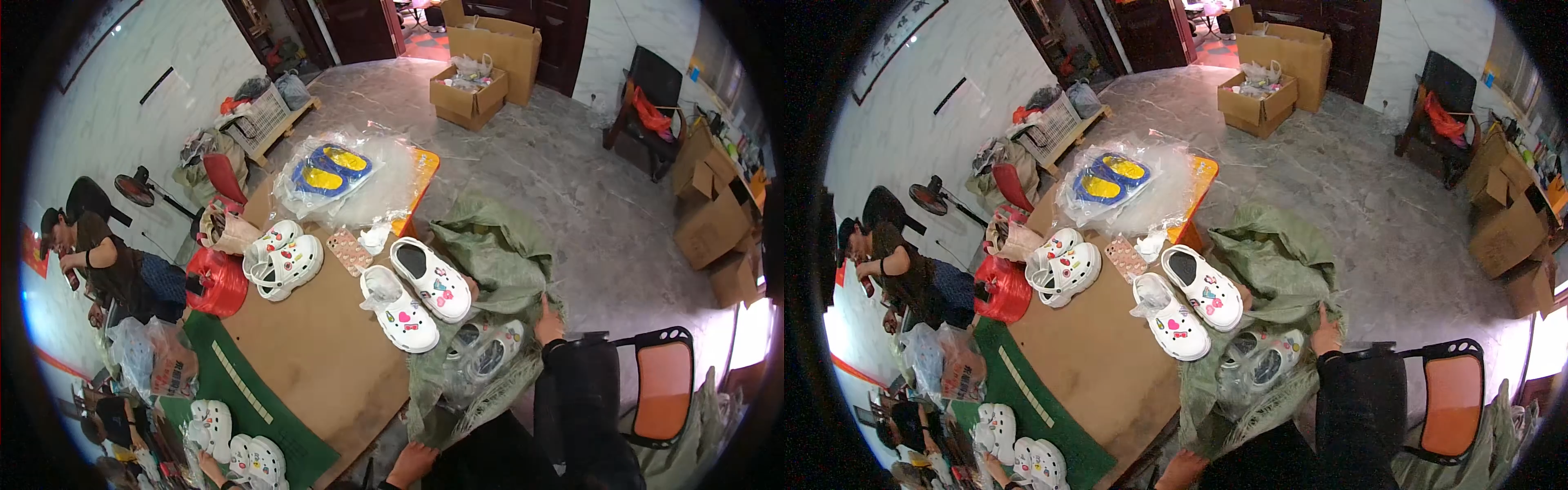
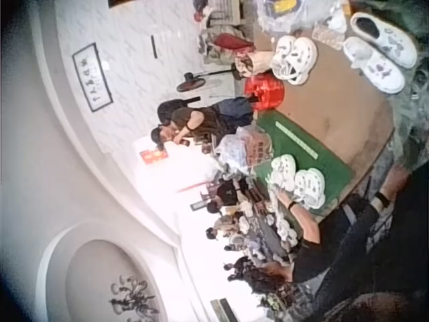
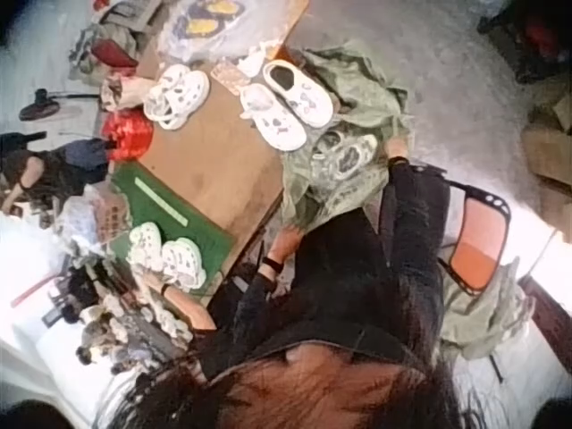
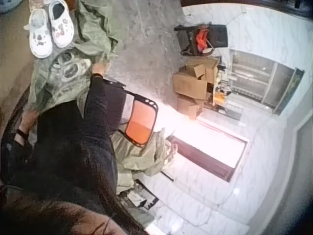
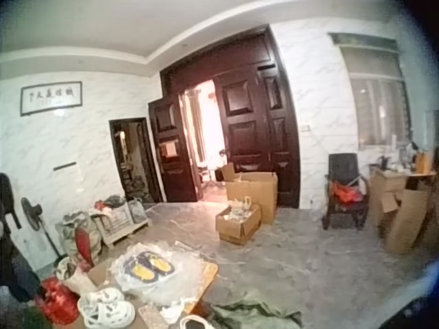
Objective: Packing manufactured shoes into individual plastic bags and arranging them on a table for shipping.
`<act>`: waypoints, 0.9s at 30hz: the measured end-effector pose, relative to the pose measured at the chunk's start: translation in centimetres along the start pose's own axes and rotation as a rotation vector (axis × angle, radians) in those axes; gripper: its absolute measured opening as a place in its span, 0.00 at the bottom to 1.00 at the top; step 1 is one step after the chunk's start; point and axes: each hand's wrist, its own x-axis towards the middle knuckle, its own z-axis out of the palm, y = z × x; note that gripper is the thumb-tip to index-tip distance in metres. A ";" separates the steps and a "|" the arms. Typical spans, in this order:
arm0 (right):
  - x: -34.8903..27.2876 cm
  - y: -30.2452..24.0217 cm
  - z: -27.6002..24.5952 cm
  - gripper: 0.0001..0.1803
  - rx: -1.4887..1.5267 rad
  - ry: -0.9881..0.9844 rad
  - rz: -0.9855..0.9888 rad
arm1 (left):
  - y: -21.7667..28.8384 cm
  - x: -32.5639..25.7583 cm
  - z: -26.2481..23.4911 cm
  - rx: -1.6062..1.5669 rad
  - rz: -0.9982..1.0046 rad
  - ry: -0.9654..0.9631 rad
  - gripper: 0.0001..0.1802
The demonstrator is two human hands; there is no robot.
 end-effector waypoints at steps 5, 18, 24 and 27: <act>-2.8 0.4 -4.2 0.45 -0.143 0.261 0.004 | 0.4 -0.4 -1.7 0.070 0.017 0.026 0.10; -5.6 -1.0 -5.5 0.47 0.001 0.255 -0.014 | 0.6 0.9 -2.5 0.181 0.090 0.055 0.05; -14.7 -5.1 -5.1 0.36 -0.064 0.308 -0.575 | 1.1 1.5 -2.0 0.207 0.109 0.119 0.04; -17.4 -6.8 1.0 0.26 -0.195 0.194 -1.015 | 1.2 1.8 -1.4 0.212 0.104 0.099 0.03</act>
